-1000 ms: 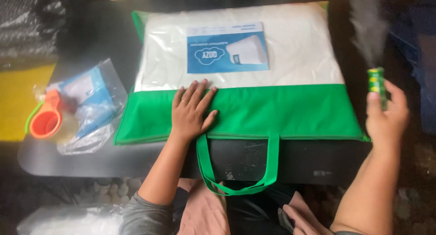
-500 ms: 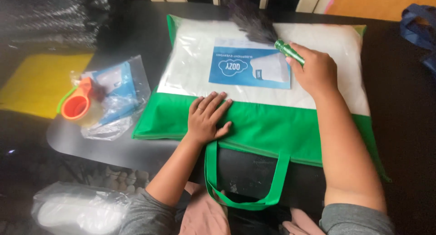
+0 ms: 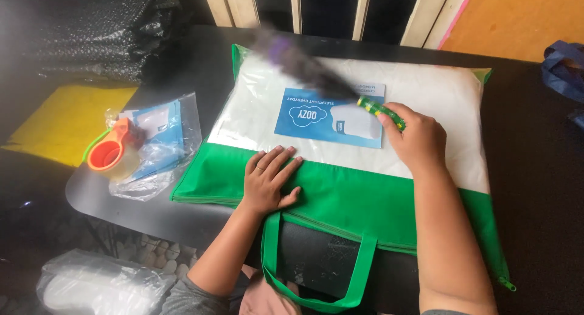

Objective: The person places a plastic-wrapped white item into a green tote bag, then uses a feather duster to wipe the item and bag. They insert a small blue card into the bag's side pocket and continue dusting the exterior before zipping the bag closed.

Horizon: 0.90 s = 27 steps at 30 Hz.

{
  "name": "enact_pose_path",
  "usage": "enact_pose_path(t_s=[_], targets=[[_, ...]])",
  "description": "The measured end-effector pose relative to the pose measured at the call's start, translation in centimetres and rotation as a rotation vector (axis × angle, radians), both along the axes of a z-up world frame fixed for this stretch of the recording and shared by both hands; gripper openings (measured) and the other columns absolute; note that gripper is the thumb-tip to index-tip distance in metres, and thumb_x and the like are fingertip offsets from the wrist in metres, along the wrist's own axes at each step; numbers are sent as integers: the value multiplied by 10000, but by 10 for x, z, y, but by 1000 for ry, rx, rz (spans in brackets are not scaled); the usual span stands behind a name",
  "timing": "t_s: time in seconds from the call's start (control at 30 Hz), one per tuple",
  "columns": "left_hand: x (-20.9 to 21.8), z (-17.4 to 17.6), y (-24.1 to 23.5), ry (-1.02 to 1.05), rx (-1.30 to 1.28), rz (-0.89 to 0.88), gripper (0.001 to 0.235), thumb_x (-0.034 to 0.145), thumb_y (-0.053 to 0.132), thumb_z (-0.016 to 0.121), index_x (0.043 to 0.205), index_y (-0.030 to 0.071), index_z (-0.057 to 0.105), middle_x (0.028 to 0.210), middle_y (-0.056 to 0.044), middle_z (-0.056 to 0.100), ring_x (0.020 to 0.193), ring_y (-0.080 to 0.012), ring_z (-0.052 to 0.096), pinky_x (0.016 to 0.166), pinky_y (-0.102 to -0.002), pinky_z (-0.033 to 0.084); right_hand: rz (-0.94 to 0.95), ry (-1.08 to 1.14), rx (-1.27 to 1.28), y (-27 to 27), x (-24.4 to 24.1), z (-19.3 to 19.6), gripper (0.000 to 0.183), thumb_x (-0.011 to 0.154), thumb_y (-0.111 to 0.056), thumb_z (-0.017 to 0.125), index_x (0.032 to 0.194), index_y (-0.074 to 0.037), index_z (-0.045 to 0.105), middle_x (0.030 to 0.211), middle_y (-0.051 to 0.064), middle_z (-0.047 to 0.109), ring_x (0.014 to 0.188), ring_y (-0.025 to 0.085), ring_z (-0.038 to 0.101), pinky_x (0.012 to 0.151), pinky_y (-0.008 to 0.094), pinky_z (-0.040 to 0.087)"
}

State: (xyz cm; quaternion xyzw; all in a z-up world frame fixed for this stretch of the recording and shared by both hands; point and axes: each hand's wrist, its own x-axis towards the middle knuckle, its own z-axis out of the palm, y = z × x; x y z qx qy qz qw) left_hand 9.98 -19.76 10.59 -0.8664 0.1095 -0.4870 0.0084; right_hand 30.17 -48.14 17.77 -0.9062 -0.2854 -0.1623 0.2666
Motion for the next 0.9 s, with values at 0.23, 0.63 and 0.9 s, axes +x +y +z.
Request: enact_pose_path(t_s=[0.23,0.63,0.9], targets=[[0,0,2,-8,14,-8,589,968,636,397,1360,294,675,1345,13,670,1263,-198,611,1095,-410,411,313,92,380,-7,3,-2,223,1019,-256,750,1187,-115,793,1044,96,779,1037,280,727,879,391,568],[-3,1,0,-4,16,-16,578,986,641,390,1357,303,677,1374,22,664,1272,-183,607,1105,-394,401,-218,88,269,-36,23,-18,211,1036,-484,741,1130,-307,809,876,24,756,889,284,733,780,391,582],[-4,-33,22,28,-97,-55,537,913,554,643,1268,154,695,1160,-100,680,1014,-311,641,909,-449,431,183,664,593,-188,17,-13,292,1035,-152,621,1164,94,712,861,146,644,620,142,415,546,254,277]])
